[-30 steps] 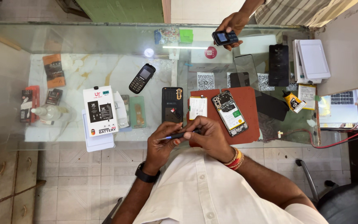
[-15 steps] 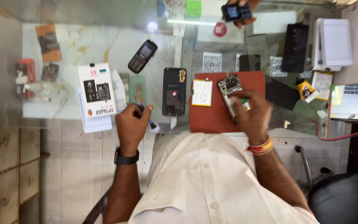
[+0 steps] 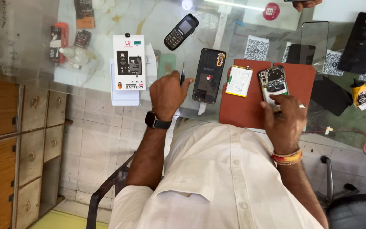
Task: The person uses a screwdriver to remove screws from a disassembled smartphone, then handles the phone and a SIM card. They insert the SIM card into the phone and test the device by turning it on and interacting with the screen.
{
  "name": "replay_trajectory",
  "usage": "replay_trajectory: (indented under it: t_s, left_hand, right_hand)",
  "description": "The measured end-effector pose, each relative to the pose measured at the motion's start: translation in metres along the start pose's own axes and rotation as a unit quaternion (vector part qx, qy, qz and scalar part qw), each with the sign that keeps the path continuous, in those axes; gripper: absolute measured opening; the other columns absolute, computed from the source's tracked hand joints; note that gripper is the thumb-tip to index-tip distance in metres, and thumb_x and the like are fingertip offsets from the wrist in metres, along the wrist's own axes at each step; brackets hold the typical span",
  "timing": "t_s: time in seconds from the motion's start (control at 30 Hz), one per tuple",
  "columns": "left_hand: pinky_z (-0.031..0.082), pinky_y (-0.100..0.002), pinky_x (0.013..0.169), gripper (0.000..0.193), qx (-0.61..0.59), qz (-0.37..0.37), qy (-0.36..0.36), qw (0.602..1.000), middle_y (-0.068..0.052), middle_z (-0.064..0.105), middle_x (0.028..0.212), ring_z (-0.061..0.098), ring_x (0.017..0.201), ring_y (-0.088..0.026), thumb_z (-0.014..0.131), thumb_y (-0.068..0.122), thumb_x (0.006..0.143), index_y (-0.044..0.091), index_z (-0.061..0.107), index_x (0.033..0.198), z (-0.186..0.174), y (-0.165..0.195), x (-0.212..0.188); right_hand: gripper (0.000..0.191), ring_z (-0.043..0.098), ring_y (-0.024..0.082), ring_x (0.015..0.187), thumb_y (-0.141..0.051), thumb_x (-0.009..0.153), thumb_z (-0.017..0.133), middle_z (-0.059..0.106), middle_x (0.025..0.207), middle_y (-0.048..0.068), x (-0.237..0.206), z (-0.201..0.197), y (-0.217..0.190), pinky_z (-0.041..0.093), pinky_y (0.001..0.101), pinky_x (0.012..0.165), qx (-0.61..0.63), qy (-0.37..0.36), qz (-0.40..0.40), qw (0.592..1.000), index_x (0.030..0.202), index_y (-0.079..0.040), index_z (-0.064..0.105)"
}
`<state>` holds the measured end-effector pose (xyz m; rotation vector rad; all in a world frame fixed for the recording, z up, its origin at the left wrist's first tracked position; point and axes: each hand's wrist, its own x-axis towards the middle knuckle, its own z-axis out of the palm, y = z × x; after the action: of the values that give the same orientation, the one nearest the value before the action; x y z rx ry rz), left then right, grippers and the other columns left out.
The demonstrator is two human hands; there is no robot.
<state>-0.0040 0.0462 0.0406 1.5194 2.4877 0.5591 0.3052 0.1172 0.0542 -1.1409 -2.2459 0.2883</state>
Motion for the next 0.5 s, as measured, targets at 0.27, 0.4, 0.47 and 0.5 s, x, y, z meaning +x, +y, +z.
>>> replay_trajectory:
  t_s: [0.27,0.4,0.47,0.5]
  left_hand:
    - [0.047,-0.044,0.056,0.035,-0.118,0.044,0.050,0.991,-0.012,0.066,0.074,0.064,0.064,-0.033,0.078,0.033,0.091,0.004,0.064,0.080,-0.007,0.007,-0.024]
    - [0.050,-0.042,0.060,0.023,-0.128,0.059,0.043,0.989,-0.011,0.067,0.079,0.065,0.070,-0.032,0.080,0.024,0.087,0.006,0.066,0.084,0.000,0.008,-0.034]
    - [0.051,-0.042,0.061,0.020,-0.113,0.066,0.046,0.990,-0.010,0.067,0.082,0.066,0.071,-0.031,0.081,0.020,0.085,0.006,0.067,0.086,0.003,0.004,-0.035]
    - [0.051,-0.041,0.061,0.020,-0.109,0.061,0.039,0.991,-0.009,0.068,0.082,0.066,0.072,-0.030,0.081,0.019,0.085,0.006,0.067,0.086,0.004,0.002,-0.036]
  right_hand:
    - [0.006,0.065,0.027,0.080,-0.012,0.090,0.081,0.066,0.084,0.006,0.038,0.034,-0.050,0.044,0.0440,0.076,0.032,-0.098,-0.097,0.990,0.092,-0.010,0.077]
    - [0.013,0.063,0.029,0.075,-0.019,0.087,0.083,0.064,0.084,0.008,0.059,0.069,-0.073,0.046,0.0436,0.073,0.011,-0.133,-0.069,0.989,0.094,-0.009,0.077]
    - [0.023,0.063,0.030,0.074,-0.022,0.081,0.084,0.065,0.087,0.010,0.063,0.079,-0.079,0.047,0.0441,0.072,-0.015,-0.132,-0.068,0.989,0.097,-0.006,0.077]
    - [0.023,0.063,0.031,0.074,-0.022,0.081,0.084,0.065,0.087,0.010,0.063,0.082,-0.082,0.047,0.0444,0.072,-0.023,-0.131,-0.067,0.989,0.096,-0.006,0.077]
